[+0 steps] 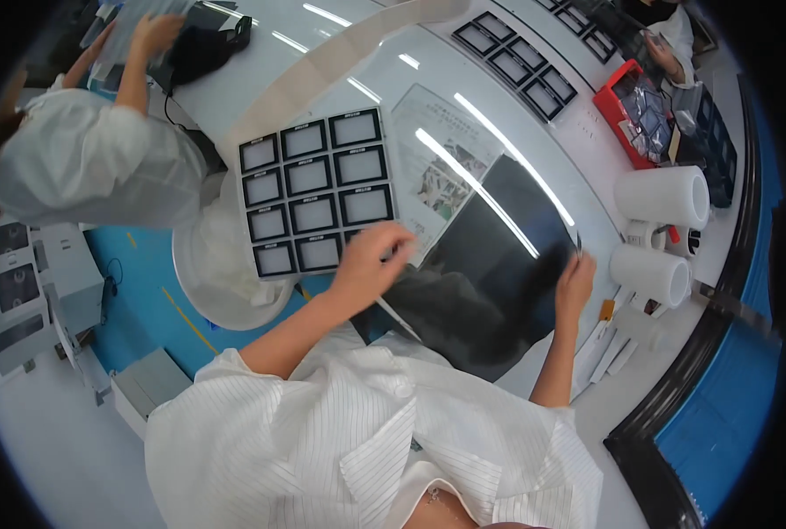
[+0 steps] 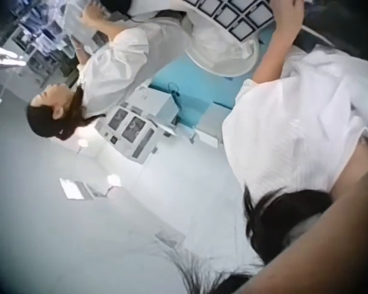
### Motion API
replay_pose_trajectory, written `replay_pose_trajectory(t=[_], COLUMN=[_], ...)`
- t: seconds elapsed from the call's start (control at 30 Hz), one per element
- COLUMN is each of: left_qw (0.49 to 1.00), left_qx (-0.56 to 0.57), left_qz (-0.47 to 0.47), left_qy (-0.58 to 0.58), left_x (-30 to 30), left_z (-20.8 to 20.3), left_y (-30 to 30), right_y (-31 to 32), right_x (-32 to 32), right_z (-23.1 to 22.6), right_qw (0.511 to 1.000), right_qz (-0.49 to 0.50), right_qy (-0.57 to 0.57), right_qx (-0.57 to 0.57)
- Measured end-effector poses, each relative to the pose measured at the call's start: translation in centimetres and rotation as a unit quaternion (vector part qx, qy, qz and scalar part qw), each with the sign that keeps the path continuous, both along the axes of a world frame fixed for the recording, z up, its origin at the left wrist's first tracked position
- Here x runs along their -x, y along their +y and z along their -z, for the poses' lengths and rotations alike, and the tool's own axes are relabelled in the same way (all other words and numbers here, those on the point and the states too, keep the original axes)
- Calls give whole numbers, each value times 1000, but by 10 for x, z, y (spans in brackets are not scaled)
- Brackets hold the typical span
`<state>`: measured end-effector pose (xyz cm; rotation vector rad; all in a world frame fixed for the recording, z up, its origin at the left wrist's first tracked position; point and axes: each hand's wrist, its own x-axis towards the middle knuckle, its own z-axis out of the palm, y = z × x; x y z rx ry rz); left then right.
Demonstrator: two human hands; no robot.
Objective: Assembling small square components into a grid tray at a factory workstation.
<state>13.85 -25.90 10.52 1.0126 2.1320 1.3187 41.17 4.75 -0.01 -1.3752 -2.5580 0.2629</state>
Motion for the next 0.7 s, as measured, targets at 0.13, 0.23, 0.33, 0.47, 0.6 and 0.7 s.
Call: replay_pose_trajectory(t=[0.13, 0.23, 0.33, 0.47, 0.6, 0.7], left_qw=[991, 990, 973, 957, 929, 905], left_qx=[9, 7, -16, 10, 41, 124], left_qz=[-59, -74, -120, -101, -118, -167], left_qy=[123, 123, 194, 271, 347, 372], left_x=[27, 33, 37, 36, 44, 46], left_z=[14, 21, 31, 38, 52, 70], left_y=[-27, -36, -56, -57, -62, -77], right_y=[-34, -41, -95, -161, -159, -174], right_x=[-71, -34, 83, 204, 291, 321], right_z=[1, -14, -64, -46, -22, -35], right_qw=[996, 979, 988, 879, 924, 961], right_qz=[67, 71, -111, -210, -200, -179], right_qy=[-53, -73, 108, 282, 238, 113], right_qx=[-36, -177, -26, 323, 222, 180])
